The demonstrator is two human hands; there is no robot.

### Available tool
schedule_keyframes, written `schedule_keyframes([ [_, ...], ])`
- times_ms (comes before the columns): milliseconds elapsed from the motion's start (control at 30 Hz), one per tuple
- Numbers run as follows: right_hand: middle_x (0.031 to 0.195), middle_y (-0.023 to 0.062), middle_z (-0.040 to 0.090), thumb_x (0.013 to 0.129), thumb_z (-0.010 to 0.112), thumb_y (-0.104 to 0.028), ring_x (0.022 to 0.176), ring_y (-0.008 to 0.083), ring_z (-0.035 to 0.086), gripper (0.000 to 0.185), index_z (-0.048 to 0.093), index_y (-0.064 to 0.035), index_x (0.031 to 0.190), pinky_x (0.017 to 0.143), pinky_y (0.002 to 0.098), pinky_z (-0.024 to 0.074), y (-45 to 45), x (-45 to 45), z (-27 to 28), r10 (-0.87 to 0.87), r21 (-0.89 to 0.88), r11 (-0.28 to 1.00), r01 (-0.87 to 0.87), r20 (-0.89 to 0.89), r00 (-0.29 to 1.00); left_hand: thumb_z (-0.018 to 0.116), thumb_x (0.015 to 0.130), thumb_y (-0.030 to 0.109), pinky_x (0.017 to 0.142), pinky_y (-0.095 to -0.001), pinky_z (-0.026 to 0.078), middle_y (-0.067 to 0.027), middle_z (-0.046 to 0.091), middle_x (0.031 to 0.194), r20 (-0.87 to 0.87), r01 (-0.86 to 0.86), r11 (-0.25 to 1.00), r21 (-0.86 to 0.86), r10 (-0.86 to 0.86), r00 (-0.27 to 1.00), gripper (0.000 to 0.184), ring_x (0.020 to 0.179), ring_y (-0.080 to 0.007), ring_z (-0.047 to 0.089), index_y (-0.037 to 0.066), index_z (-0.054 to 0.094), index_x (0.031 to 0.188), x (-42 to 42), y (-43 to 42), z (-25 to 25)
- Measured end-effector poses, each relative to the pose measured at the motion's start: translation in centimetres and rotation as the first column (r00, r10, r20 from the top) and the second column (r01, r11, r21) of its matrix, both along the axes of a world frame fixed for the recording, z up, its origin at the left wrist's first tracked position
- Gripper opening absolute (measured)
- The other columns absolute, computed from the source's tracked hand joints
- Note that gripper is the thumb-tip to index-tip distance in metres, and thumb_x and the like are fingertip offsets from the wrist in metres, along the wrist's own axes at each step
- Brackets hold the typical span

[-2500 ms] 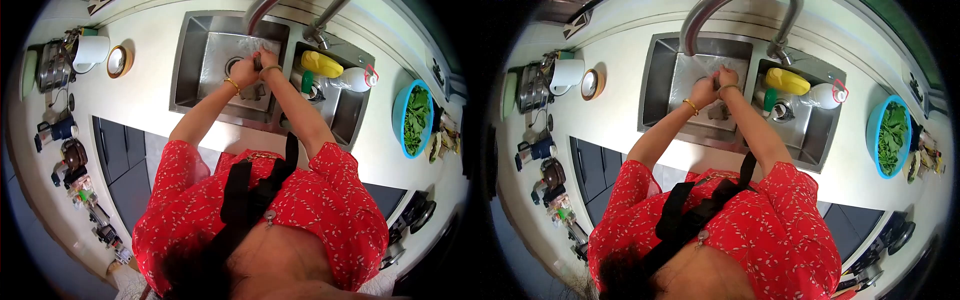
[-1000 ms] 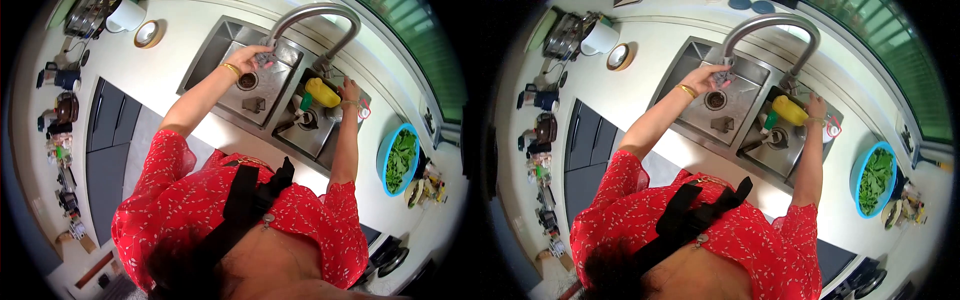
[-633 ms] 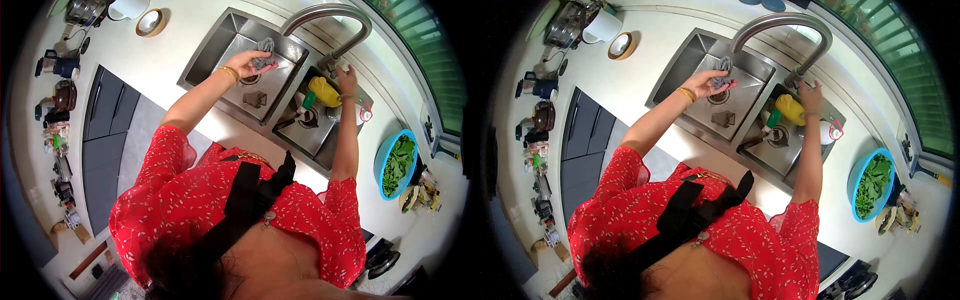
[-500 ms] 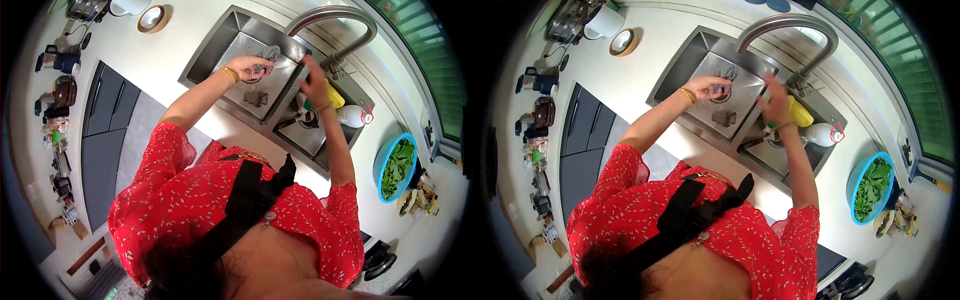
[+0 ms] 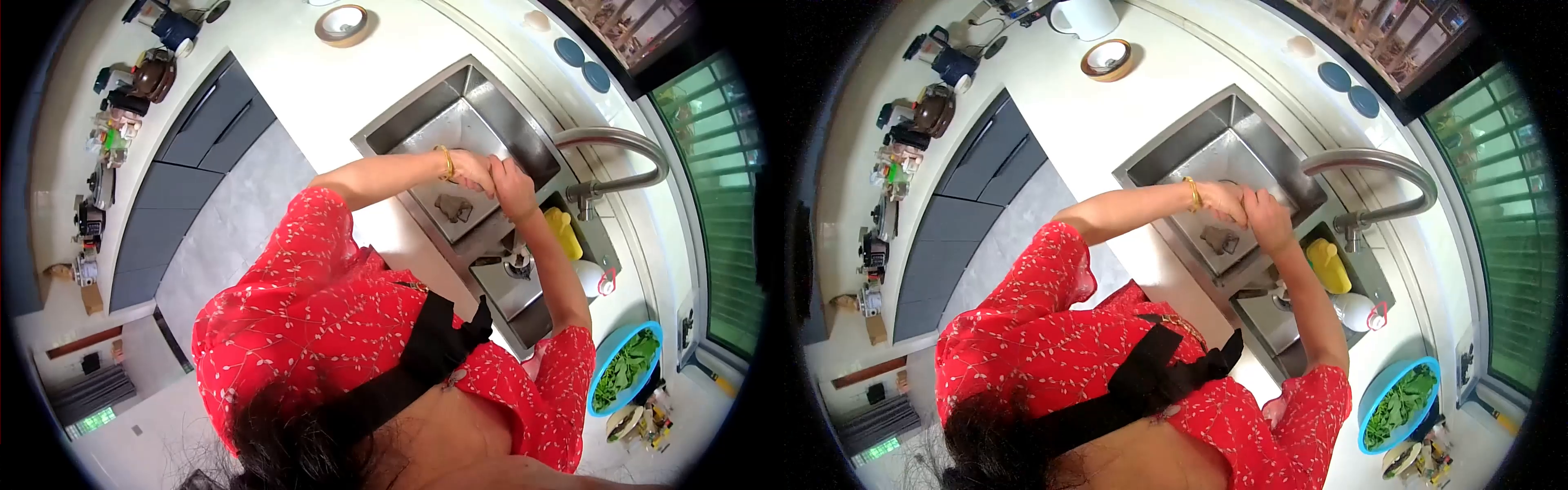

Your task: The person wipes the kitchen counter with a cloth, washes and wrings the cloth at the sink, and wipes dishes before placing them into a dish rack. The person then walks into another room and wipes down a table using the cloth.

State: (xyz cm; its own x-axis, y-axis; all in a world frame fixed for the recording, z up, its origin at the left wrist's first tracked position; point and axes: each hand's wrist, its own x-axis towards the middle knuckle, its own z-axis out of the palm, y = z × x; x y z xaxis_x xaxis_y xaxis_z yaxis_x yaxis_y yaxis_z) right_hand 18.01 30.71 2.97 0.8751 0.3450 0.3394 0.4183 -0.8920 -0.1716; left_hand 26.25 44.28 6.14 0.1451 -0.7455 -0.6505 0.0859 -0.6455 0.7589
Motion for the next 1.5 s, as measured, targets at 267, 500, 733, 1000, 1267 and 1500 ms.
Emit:
schedule_keyframes([
  [267,0.069,0.0183,0.056,0.068,0.056,-0.016,0.066,0.0352,0.056,0.021,0.043,-0.0021,0.077,0.057,0.0441,0.0449,-0.1,0.4,-1.3,-0.164,0.004,0.984,0.178,-0.370,0.915,0.056,0.063,0.024,0.066,-0.0367,0.045,-0.0191,0.059,0.077,0.688,0.248,0.958,0.147,-0.279,0.669,0.026,0.072,-0.0326,0.058,0.001,0.061,0.073,-0.2,-1.8,-2.7],
  [500,0.075,0.0228,0.057,0.066,0.050,-0.011,0.072,0.0405,0.054,0.018,0.054,0.0016,0.078,0.066,0.0437,0.0441,1.3,-1.0,-2.0,-0.287,0.141,0.884,0.446,-0.589,0.755,0.058,0.062,0.024,0.058,-0.0360,0.047,-0.0141,0.059,0.067,0.847,0.363,0.908,0.211,-0.355,0.395,0.018,0.065,-0.0279,0.058,0.007,0.062,0.063,-1.0,-1.7,-3.6],
  [733,0.066,0.0203,0.057,0.063,0.054,-0.011,0.063,0.0354,0.054,0.014,0.055,0.0026,0.068,0.058,0.0389,0.0434,3.3,-3.6,-5.9,-0.223,0.158,0.783,0.602,-0.832,0.509,0.059,0.058,0.024,0.051,-0.0365,0.045,-0.0104,0.059,0.062,0.839,0.626,0.746,0.226,-0.475,0.263,0.014,0.058,-0.0289,0.057,0.012,0.061,0.063,-2.1,-0.7,-6.1],
  [1000,0.066,0.0012,0.052,0.073,0.061,-0.020,0.052,0.0087,0.046,0.019,0.052,-0.0057,0.082,0.045,0.0189,0.0369,2.0,-6.9,-5.0,0.389,0.297,0.145,0.944,-0.894,0.222,0.067,0.059,0.023,0.064,-0.0355,0.044,-0.0110,0.046,0.092,0.832,0.373,0.894,-0.247,-0.002,0.555,0.040,0.082,-0.0284,0.051,0.008,0.050,0.092,-4.9,1.2,-10.1],
  [1267,0.099,0.0063,0.054,0.070,0.055,0.004,0.087,0.0141,0.053,0.043,0.045,-0.0004,0.112,0.074,0.0236,0.0442,1.1,-8.1,-5.5,0.167,0.745,-0.083,0.662,-0.644,0.746,0.055,0.078,0.037,0.054,-0.0290,0.044,-0.0062,0.058,0.067,0.305,-0.276,0.902,-0.331,0.379,0.874,0.035,0.055,-0.0144,0.055,0.002,0.054,0.079,-7.0,3.5,-9.3],
  [1500,0.103,0.0096,0.051,0.062,0.051,0.009,0.093,0.0168,0.051,0.047,0.044,0.0025,0.108,0.078,0.0259,0.0407,2.3,-5.3,-5.7,0.141,0.814,0.224,0.536,-0.571,0.809,0.045,0.085,0.034,0.070,-0.0262,0.041,-0.0082,0.059,0.080,0.317,-0.476,0.692,-0.542,0.694,0.647,0.032,0.074,-0.0139,0.051,0.006,0.057,0.091,-5.6,6.7,-8.4],
])
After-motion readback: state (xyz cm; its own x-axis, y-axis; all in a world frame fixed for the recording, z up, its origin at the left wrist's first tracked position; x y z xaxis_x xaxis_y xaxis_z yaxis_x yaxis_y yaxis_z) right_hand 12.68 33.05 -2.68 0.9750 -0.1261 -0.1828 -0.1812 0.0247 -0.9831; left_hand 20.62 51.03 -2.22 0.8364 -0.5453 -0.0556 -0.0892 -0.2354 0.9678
